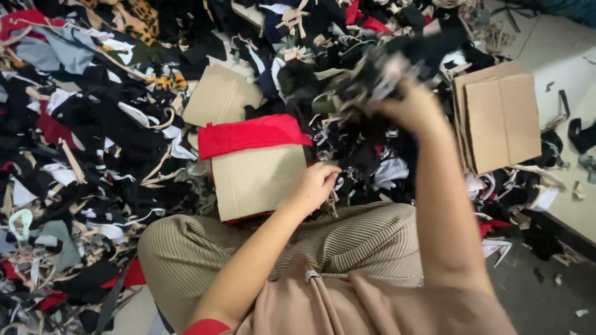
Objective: Sorting and stacking various fabric scraps onto a cardboard sheet
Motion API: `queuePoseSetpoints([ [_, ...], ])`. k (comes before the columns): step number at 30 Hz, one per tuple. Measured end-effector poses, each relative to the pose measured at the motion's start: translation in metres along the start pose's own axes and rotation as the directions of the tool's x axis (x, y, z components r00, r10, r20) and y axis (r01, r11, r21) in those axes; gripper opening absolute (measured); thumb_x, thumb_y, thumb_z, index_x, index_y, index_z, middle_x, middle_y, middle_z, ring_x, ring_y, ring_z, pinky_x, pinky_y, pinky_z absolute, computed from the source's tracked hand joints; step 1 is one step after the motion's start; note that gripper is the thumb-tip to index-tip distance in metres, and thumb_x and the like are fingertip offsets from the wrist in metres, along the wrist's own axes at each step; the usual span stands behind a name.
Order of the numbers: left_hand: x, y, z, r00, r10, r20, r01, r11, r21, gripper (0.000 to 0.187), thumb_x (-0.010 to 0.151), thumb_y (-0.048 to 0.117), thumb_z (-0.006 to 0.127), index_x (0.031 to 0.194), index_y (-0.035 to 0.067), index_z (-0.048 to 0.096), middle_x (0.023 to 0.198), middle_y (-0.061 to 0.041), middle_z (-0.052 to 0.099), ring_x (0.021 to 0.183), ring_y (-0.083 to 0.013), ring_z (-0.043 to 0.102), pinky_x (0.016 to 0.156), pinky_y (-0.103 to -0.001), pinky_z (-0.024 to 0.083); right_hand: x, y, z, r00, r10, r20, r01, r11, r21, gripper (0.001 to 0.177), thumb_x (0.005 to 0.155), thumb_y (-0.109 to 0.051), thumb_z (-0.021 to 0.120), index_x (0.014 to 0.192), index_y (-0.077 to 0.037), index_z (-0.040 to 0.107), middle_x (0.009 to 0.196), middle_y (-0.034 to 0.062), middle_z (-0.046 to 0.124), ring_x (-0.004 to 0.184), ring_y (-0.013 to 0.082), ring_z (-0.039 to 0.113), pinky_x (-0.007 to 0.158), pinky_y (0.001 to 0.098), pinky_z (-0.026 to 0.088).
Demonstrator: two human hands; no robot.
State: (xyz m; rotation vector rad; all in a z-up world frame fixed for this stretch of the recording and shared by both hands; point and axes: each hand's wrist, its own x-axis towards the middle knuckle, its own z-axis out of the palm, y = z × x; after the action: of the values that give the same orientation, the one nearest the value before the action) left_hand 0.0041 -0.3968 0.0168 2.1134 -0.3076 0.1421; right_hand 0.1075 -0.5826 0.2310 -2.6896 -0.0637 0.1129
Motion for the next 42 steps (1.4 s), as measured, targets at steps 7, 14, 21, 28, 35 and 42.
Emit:
queuePoseSetpoints([
  [7, 0.034, 0.006, 0.020, 0.995, 0.009, -0.100, -0.011, 1.000, -0.023, 0.019, 0.092, 0.016, 0.067, 0.110, 0.019, 0.071, 0.103, -0.002, 0.068, 0.100, -0.0228, 0.070, 0.083, -0.032, 0.060, 0.031, 0.117, 0.082, 0.983, 0.184, -0.005, -0.184, 0.983, 0.012, 0.040, 0.089, -0.061, 0.067, 0.115, -0.032, 0.075, 0.107, -0.0002, 0.076, 0.110, 0.0289, 0.069, 0.090, 0.0453, 0.054],
  [14, 0.073, 0.022, 0.014, 0.965, -0.101, -0.242, 0.066, 0.987, -0.147, 0.024, 0.089, 0.008, 0.069, 0.113, 0.011, 0.063, 0.102, -0.008, 0.058, 0.096, -0.0265, 0.067, 0.077, -0.030, 0.062, 0.012, 0.105, -0.006, 0.895, 0.099, -0.435, 0.082, 0.922, 0.378, 0.044, 0.079, -0.015, 0.076, 0.119, -0.018, 0.059, 0.102, 0.0047, 0.066, 0.091, 0.0210, 0.066, 0.076, 0.0344, 0.055],
  [21, 0.118, 0.057, 0.009, 0.917, -0.386, 0.102, 0.340, 0.622, -0.705, 0.069, 0.101, 0.070, 0.041, 0.101, 0.012, 0.077, 0.087, -0.008, 0.073, 0.080, -0.0148, 0.068, 0.075, -0.029, 0.056, -0.030, 0.040, -0.042, 0.946, -0.033, -0.321, 0.267, 0.639, 0.722, 0.028, 0.087, 0.005, 0.071, 0.111, -0.010, 0.067, 0.098, -0.0009, 0.061, 0.094, 0.0104, 0.061, 0.083, 0.0244, 0.052],
  [28, 0.182, 0.119, -0.012, 0.839, -0.494, 0.230, 0.497, 0.522, -0.693, 0.062, 0.079, 0.051, 0.080, 0.119, 0.005, 0.068, 0.101, -0.014, 0.072, 0.081, -0.0281, 0.070, 0.071, -0.040, 0.061, -0.009, 0.075, -0.003, 0.984, -0.024, -0.174, 0.153, 0.600, 0.785, 0.027, 0.084, 0.004, 0.077, 0.107, -0.007, 0.068, 0.098, -0.0001, 0.065, 0.089, 0.0086, 0.065, 0.081, 0.0257, 0.056],
  [35, 0.223, 0.110, -0.038, 0.966, -0.255, 0.043, 0.258, 0.956, -0.140, 0.071, 0.087, 0.068, 0.046, 0.119, 0.009, 0.068, 0.114, -0.017, 0.074, 0.113, -0.0337, 0.069, 0.096, -0.044, 0.052, 0.005, 0.090, 0.001, 0.896, -0.116, -0.430, 0.228, 0.949, 0.219, 0.034, 0.095, -0.001, 0.059, 0.128, -0.008, 0.061, 0.131, 0.0194, 0.053, 0.124, 0.0389, 0.051, 0.105, 0.0520, 0.041],
  [42, 0.145, 0.072, -0.030, 0.966, -0.232, 0.116, 0.238, 0.971, -0.034, 0.041, 0.099, 0.046, 0.051, 0.100, 0.012, 0.075, 0.098, -0.014, 0.071, 0.107, -0.0353, 0.067, 0.093, -0.047, 0.054, 0.015, 0.129, 0.150, 0.947, 0.289, 0.142, -0.262, 0.948, -0.182, 0.076, 0.071, -0.049, 0.088, 0.128, -0.005, 0.063, 0.127, 0.0200, 0.066, 0.112, 0.0429, 0.069, 0.089, 0.0608, 0.057],
])
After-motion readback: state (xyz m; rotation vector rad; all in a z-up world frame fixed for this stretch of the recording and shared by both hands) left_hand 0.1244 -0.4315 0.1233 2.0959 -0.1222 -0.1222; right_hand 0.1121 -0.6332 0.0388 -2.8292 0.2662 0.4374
